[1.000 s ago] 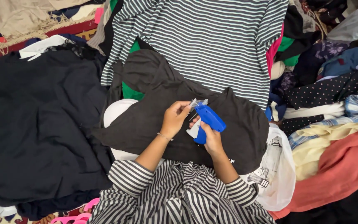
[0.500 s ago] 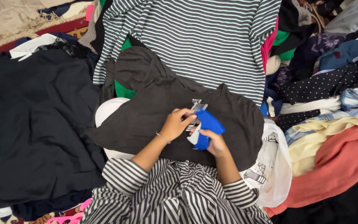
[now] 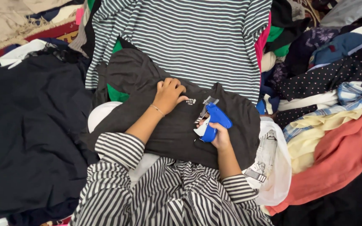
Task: The person sits on a rug and uses a blue handheld stapler to attach white tags to several garments. They handle a striped shirt, a black top, and a dark blue shirt, smoothing each item before stapling the tag near the collar area.
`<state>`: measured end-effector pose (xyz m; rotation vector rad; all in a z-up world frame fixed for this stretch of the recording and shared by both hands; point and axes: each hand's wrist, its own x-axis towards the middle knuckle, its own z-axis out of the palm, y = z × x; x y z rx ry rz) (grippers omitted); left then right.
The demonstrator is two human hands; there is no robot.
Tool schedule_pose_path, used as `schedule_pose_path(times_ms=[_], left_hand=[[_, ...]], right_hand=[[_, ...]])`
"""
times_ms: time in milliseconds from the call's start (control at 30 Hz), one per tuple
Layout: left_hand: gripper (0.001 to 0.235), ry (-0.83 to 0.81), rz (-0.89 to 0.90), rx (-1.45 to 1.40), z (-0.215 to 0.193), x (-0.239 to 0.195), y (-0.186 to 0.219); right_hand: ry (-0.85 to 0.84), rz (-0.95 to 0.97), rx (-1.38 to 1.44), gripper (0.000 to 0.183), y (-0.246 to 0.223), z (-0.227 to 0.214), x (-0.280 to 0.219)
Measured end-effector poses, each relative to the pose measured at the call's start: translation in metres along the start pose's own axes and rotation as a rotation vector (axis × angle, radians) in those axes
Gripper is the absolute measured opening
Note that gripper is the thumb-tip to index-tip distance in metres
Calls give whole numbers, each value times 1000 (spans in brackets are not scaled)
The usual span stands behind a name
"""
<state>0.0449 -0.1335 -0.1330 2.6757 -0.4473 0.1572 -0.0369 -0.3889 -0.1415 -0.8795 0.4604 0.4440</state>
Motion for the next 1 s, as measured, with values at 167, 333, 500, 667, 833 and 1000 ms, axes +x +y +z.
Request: schedule_pose_path(times_ms=[167,333,500,667,833,1000], left_hand=[[19,-20,-114,-445,14,-5,-2],[19,-53,-367,-1000,14,-16,0],[20,-66,-447,-1119,27,-15,-9],[21,-63,-448,-1171,24,-16,-7],[20,-54,-432,-1207,25,-15,-9],[20,-71,-418,-1216,28,-17,-9]], right_hand=[[62,-38,-81,48,2,13,-4],[49,-214,-330,58,18,8,-4],[-314,-527,-657,63,33,12,9],[-290,-614,-714,68,36,41,5],[-268,-647,-732,68,37,49,4],[-238,-612,-739,68,39,47,6]])
